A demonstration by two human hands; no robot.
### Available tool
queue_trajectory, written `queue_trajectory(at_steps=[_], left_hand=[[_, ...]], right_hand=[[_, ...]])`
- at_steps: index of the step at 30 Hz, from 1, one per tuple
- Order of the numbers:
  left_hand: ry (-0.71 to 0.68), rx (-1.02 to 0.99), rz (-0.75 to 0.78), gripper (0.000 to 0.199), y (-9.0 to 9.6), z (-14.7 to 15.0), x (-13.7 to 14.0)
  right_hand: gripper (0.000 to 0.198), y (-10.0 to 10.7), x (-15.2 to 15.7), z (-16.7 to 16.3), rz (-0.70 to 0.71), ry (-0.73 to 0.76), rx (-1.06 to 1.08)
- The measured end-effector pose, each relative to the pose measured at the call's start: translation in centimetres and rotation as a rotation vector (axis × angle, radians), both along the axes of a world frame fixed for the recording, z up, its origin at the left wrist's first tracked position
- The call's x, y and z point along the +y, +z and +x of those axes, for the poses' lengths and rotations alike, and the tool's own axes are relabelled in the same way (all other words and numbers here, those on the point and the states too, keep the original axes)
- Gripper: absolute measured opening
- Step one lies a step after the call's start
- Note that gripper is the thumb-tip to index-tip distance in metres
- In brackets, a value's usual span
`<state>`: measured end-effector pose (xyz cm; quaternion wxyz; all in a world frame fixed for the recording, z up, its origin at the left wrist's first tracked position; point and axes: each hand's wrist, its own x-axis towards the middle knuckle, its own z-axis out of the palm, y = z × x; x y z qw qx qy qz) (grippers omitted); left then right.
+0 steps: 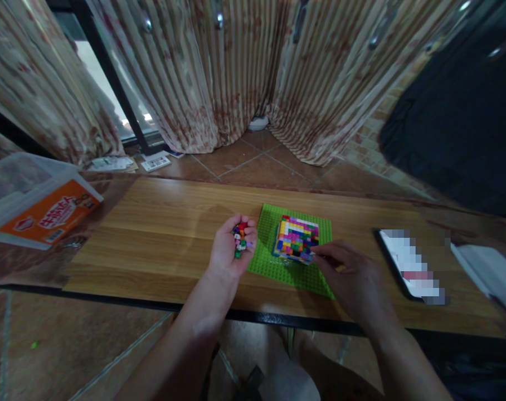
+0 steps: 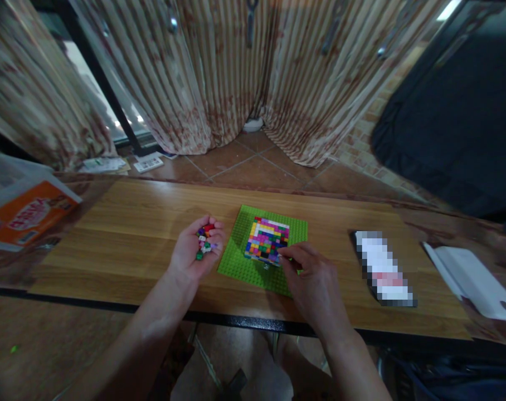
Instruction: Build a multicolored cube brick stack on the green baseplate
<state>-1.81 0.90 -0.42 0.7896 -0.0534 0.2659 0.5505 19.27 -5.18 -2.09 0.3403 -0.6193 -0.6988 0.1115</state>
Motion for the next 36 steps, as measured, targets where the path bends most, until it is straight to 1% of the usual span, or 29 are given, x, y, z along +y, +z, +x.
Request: queue_trajectory(at_steps=[5, 8, 11, 14, 17, 20, 26, 32, 36], left_hand=[[-0.001, 0.015, -0.005, 0.034, 0.0, 0.1, 0.0], [-0.002, 0.011, -0.007, 0.033, -0.1, 0.1, 0.0], [-0.003, 0.009, -0.004, 0.032, 0.0, 0.1, 0.0], [-0.002, 0.012, -0.003, 0.032, 0.0, 0.1, 0.0], [-0.005, 0.011, -0.005, 0.032, 0.0, 0.1, 0.0], [-0.005, 0.007, -0.008, 0.031, 0.0, 0.0, 0.0], [-0.004, 0.004, -0.014, 0.030, -0.1, 0.1, -0.1], [-0.013, 0.009, -0.015, 0.031, -0.1, 0.1, 0.0], [-0.012, 0.005, -0.011, 0.031, -0.2, 0.1, 0.0]], right_hand=[[0.013, -0.1, 0.1, -0.5, 0.020, -0.054, -0.021], [0.016, 0.0, 0.0, -0.5, 0.006, -0.073, -0.009], [0.019, 0.1, 0.0, 0.0, -0.057, -0.119, 0.068], [0.024, 0.1, 0.1, 0.6, -0.121, -0.203, 0.182], [0.026, 0.0, 0.3, 0.8, -0.143, -0.254, 0.289], [0.027, -0.4, 0.6, 0.6, -0.174, -0.232, 0.391], [0.031, -1.2, 1.1, 0.5, -0.218, -0.235, 0.482], [0.034, -0.9, 1.3, 0.3, -0.276, -0.255, 0.604], [0.032, -0.7, 1.3, 0.3, -0.287, -0.269, 0.664]])
